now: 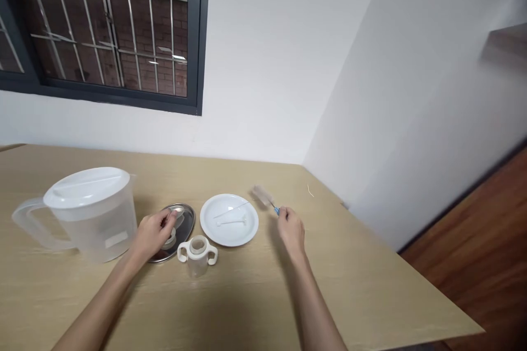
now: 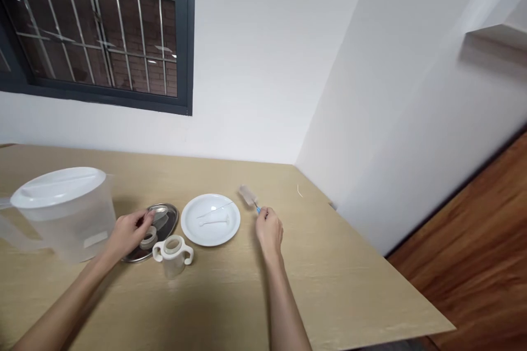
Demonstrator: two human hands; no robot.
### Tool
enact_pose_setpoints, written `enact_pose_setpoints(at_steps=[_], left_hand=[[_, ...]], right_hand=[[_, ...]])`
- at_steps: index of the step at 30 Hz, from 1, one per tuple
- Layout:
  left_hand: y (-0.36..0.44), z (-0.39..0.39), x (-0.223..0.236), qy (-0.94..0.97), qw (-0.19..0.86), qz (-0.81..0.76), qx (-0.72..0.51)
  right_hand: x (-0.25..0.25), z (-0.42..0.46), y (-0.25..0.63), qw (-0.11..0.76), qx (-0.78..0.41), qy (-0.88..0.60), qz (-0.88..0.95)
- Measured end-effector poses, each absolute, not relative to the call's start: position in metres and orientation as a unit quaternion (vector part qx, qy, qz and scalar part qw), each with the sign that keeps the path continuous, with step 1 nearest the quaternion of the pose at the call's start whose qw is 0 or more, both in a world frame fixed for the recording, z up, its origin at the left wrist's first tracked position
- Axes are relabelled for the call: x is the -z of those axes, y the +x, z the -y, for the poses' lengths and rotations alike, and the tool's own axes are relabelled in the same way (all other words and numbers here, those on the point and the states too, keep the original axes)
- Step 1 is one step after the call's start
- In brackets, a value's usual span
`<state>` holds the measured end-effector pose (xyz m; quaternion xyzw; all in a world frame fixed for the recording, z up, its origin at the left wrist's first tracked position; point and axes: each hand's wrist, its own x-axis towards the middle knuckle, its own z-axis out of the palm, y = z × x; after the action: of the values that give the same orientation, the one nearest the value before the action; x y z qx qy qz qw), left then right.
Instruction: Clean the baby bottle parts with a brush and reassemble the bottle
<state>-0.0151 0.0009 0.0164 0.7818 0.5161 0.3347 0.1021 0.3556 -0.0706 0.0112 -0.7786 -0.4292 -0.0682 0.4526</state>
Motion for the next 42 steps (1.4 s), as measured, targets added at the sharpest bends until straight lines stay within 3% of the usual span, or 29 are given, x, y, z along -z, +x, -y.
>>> enact_pose_setpoints(at_steps=[6, 12, 19, 24, 32, 42], left_hand=[[-0.016, -0.004, -0.014, 0.787, 0.086, -0.522, -0.318], [-0.016, -0.002, -0.015, 0.788, 0.091, -0.514, -0.327], [-0.016, -0.003, -0.012, 0.781, 0.116, -0.521, -0.326], [-0.016, -0.003, -0.013, 0.777, 0.107, -0.53, -0.323], [-0.016, -0.003, -0.015, 0.771, 0.099, -0.523, -0.35], [-0.018, -0.002, -0.016, 0.775, 0.075, -0.518, -0.354]], right_hand=[[-0.006, 0.111, 0.342, 0.395, 0.073, -0.787, 0.469], [0.028, 0.156, 0.316, 0.296, 0.183, -0.768, 0.538], [0.017, 0.171, 0.299, 0.252, 0.121, -0.794, 0.539], [-0.02, 0.131, 0.322, 0.319, 0.068, -0.762, 0.56], [-0.032, 0.032, 0.361, 0.268, 0.015, -0.739, 0.618], [-0.028, -0.007, 0.375, 0.209, -0.009, -0.728, 0.653]])
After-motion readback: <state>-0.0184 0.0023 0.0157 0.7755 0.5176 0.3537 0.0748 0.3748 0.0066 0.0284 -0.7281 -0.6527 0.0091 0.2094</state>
